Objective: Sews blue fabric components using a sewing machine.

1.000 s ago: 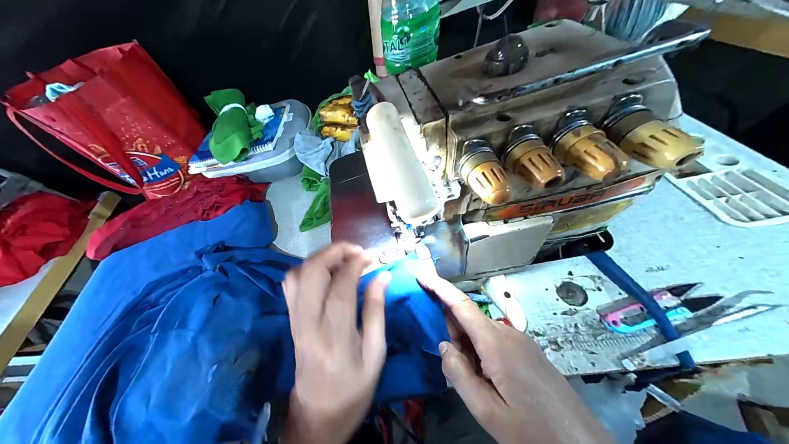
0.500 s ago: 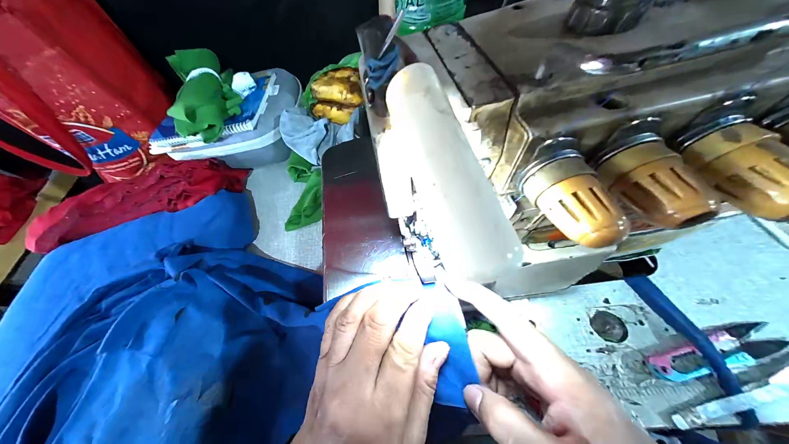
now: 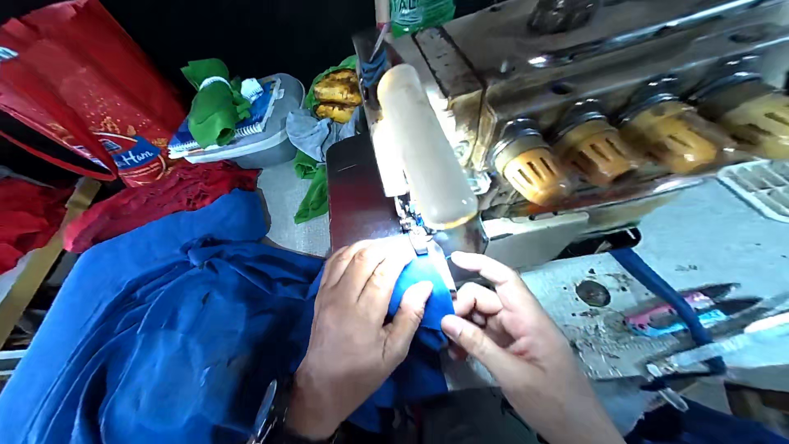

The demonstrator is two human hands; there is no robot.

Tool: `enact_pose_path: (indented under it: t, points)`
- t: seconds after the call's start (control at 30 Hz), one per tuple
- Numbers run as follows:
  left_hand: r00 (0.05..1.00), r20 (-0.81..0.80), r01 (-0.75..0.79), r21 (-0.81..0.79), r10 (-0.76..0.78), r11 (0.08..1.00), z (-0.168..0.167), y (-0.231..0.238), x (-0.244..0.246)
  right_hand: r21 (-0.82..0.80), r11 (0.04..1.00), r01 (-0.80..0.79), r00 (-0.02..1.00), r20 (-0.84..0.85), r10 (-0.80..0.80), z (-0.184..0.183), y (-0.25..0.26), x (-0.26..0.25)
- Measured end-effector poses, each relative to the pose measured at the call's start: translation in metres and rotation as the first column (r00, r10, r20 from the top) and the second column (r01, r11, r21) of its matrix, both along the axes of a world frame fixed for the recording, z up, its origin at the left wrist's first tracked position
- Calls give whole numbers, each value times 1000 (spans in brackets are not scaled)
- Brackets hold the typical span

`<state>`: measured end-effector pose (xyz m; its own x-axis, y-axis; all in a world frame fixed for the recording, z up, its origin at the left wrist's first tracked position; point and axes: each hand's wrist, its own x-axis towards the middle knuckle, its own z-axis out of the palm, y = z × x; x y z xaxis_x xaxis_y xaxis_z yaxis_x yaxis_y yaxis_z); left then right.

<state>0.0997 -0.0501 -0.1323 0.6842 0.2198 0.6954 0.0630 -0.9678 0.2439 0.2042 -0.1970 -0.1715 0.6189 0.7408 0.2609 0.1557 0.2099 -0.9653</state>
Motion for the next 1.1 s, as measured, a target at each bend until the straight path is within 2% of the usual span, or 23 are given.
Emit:
enact_pose_path:
  t: [0.2,0.47,0.7,0.93,1.1]
  points:
    - [999,-35,-5,-22,4,1000,2,-2,1,55,997,63,997,-36,-61,-6,-7,5]
    - [999,-35,5,-3,-5,1000,2,-3,1,77,993,93,994,-62,-88,8,2,-4]
    - [982,-18,-189,44,190,981,-18,-30,-10,77,982,170,985,-19,-169,-1,-4,-9]
    - [992,-5,-124,-9,124,992,-22,-14,-9,78,961,265,958,94,-271,-1,6,-10]
    - [995,-87,-63,-81,56,995,-10,4,-6,62,956,288,947,130,-294,15,18,-4]
